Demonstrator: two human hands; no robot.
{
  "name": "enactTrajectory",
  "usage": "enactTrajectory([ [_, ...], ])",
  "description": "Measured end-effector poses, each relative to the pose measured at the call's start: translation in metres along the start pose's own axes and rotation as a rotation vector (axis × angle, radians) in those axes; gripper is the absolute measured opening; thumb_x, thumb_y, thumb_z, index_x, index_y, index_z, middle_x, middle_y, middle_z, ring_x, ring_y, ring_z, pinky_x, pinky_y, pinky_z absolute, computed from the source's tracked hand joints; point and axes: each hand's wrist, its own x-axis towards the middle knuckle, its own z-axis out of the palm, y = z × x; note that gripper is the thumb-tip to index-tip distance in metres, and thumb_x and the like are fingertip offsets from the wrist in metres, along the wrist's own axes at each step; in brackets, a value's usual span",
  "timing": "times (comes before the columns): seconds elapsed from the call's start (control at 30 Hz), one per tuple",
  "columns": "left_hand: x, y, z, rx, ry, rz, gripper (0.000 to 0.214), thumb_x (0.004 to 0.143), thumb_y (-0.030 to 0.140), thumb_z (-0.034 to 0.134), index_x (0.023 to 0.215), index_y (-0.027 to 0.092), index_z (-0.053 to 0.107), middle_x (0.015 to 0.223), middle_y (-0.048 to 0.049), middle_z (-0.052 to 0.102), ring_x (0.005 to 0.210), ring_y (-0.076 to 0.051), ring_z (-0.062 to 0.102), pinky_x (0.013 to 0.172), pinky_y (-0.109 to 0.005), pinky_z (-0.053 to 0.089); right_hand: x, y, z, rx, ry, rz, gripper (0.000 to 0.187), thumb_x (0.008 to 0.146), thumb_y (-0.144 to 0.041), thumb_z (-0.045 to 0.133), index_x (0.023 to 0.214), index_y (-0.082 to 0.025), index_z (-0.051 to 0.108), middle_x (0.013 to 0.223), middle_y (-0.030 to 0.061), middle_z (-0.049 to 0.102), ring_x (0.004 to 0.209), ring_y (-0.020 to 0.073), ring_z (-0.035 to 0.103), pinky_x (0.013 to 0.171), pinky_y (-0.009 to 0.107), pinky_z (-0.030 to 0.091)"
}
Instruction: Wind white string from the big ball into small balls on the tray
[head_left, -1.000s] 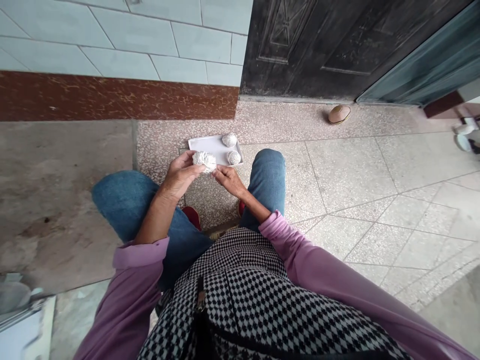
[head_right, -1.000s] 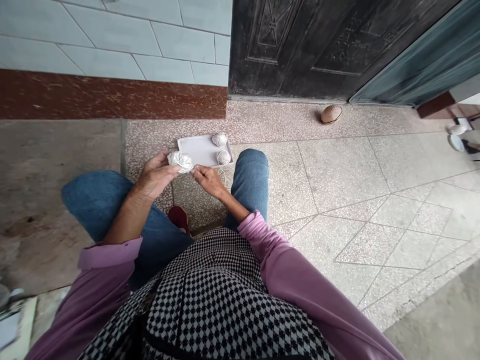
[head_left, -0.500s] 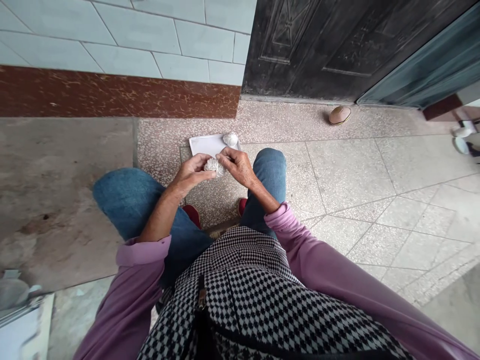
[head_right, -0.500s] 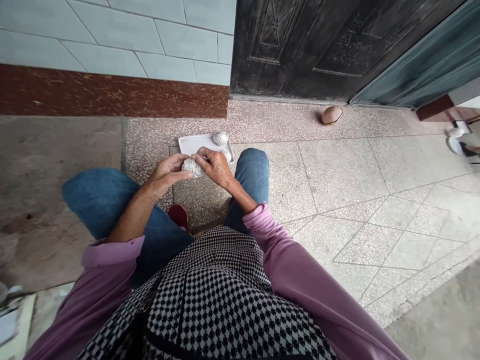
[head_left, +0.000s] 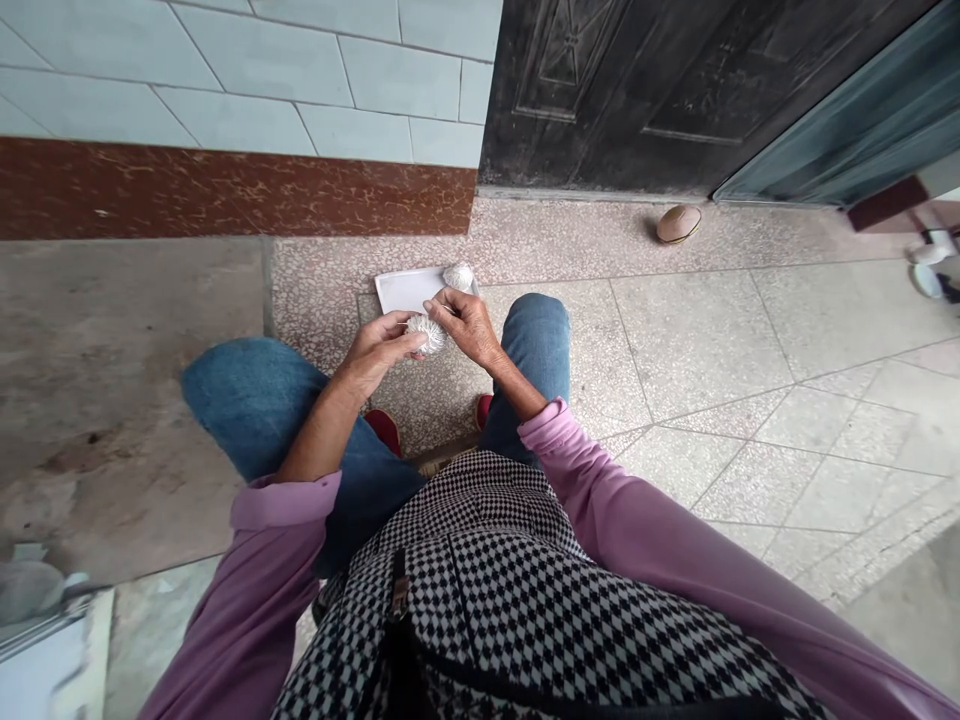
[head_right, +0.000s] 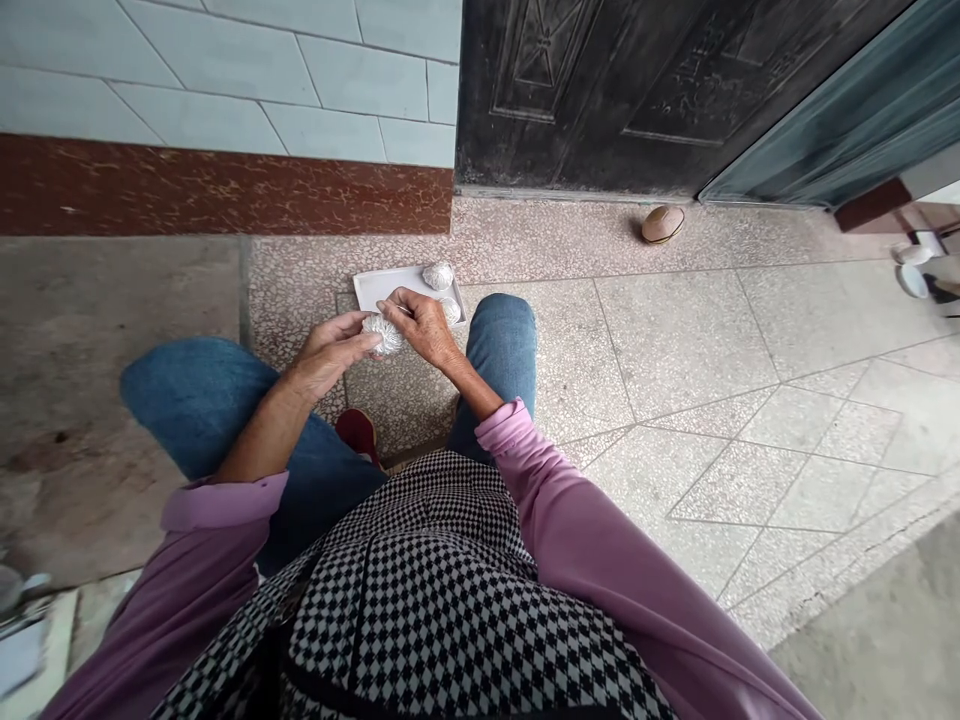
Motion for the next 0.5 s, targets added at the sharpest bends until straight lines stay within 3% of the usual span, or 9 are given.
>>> enactTrajectory([
  [0.13, 0.000, 0.001, 0.000, -0.023, -0.029, 0.024, 0.066, 0.055, 0.038, 0.121, 0.108, 0.020, 0.087, 0.098, -0.0075, 0.086, 0.084, -0.024, 0.077, 0.069, -0.031, 0.063, 0.009, 0.015, 0.003, 0.161, -0.032, 0.066, 0.073, 0.134, -0.071, 0.075, 0.082, -0.028, 0.046, 0.071, -0.0077, 0.038, 0.077, 0.0126, 0.035, 0.076, 0.036, 0.030],
  [0.27, -0.002, 0.006, 0.004, -0.110, -0.006, 0.041, 0.068, 0.050, 0.030, 0.120, 0.107, 0.023, 0.083, 0.103, -0.0078, 0.087, 0.088, -0.025, 0.077, 0.070, -0.032, 0.064, 0.007, 0.037, 0.010, 0.346, -0.079, 0.159, 0.080, 0.116, -0.093, 0.086, 0.085, -0.030, 0.047, 0.063, -0.0117, 0.035, 0.062, 0.0109, 0.027, 0.062, 0.034, 0.020],
  [0.37, -0.003, 0.008, 0.006, -0.158, 0.032, 0.052, 0.074, 0.048, 0.028, 0.119, 0.114, 0.023, 0.086, 0.111, -0.0092, 0.089, 0.094, -0.026, 0.079, 0.071, -0.031, 0.064, -0.004, 0.049, 0.019, 0.403, -0.109, 0.177, 0.083, 0.108, -0.096, 0.091, 0.085, -0.031, 0.045, 0.058, -0.0129, 0.035, 0.055, 0.0104, 0.022, 0.057, 0.032, 0.016],
  [0.5, 0.001, 0.001, 0.004, -0.127, 0.067, 0.067, 0.071, 0.054, 0.037, 0.118, 0.115, 0.022, 0.086, 0.114, -0.0114, 0.089, 0.098, -0.029, 0.081, 0.075, -0.034, 0.067, -0.023, 0.057, 0.033, 0.344, -0.150, 0.135, 0.079, 0.113, -0.094, 0.085, 0.085, -0.030, 0.049, 0.061, -0.0095, 0.041, 0.058, 0.0122, 0.031, 0.059, 0.031, 0.021],
])
